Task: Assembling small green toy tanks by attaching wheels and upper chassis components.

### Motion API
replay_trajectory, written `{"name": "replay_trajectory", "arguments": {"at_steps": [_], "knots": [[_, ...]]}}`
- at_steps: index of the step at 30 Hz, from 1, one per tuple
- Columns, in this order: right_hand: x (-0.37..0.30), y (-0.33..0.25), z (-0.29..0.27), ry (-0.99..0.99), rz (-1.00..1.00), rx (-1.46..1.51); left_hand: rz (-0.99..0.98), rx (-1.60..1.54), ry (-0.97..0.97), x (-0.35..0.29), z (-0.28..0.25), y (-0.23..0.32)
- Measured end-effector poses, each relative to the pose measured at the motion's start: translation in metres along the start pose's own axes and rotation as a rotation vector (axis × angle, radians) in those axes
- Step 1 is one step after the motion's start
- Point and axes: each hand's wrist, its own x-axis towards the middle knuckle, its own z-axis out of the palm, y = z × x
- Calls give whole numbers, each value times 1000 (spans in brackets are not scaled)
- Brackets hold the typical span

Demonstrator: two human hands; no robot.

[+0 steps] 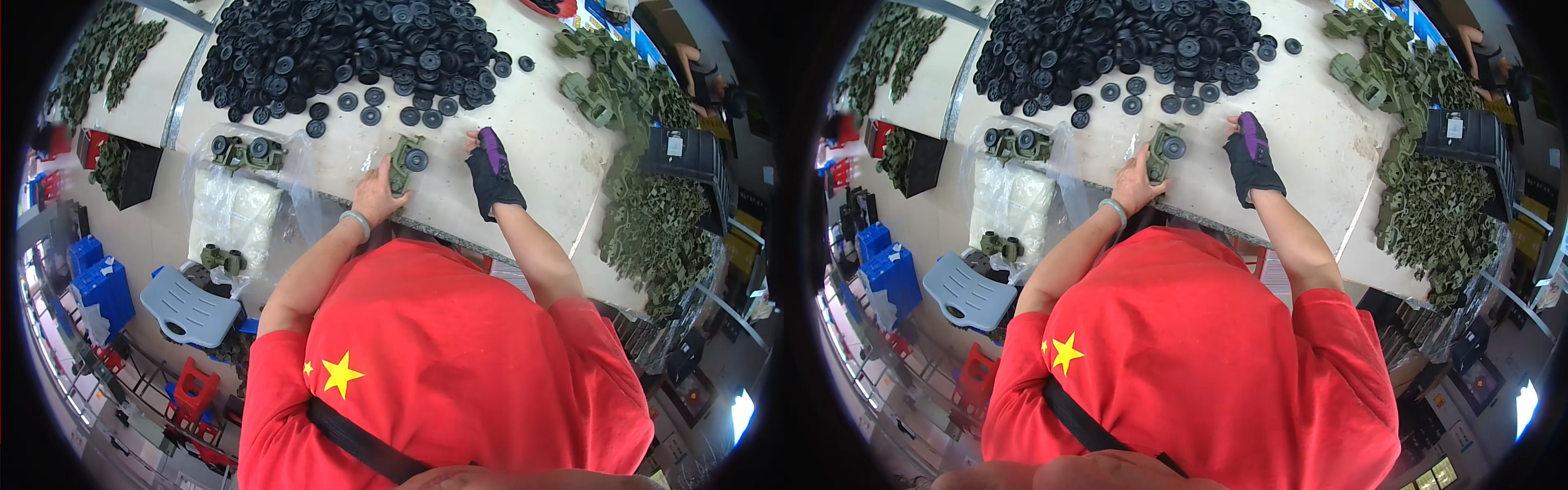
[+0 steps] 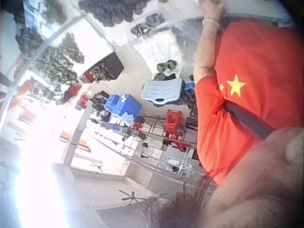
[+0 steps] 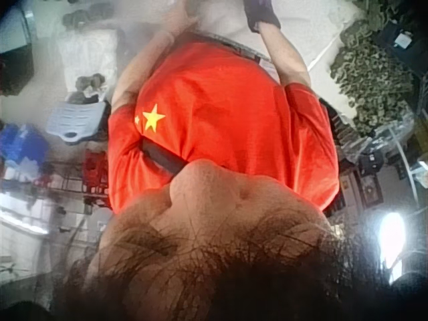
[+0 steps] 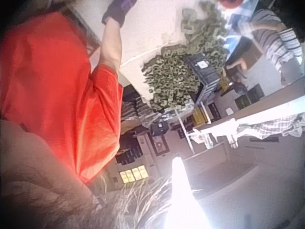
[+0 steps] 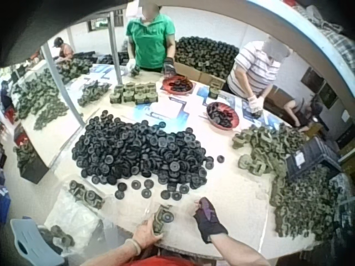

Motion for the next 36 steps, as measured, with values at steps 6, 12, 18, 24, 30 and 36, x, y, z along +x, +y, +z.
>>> {"name": "replay_trajectory", "arguments": {"at_steps": [6, 12, 18, 24, 30, 36], "knots": [[34, -40, 11, 2, -694, -827, -404, -657, 337, 1, 41, 8], [55, -51, 39, -201, -695, -1046, -463, -933, 129, -1, 26, 8], [36, -63, 28, -240, -691, -1113, -45, -122, 267, -21, -63, -6], [25, -65, 34, -285, -619, -1126, 637, 705, -214, 51, -89, 0], [-30, -73, 6, -270, -490, -729, 493, 567, -110, 28, -61, -7], [-65, -92, 16, -467, -544, -843, 375, 482, -87, 8, -40, -8]]}}
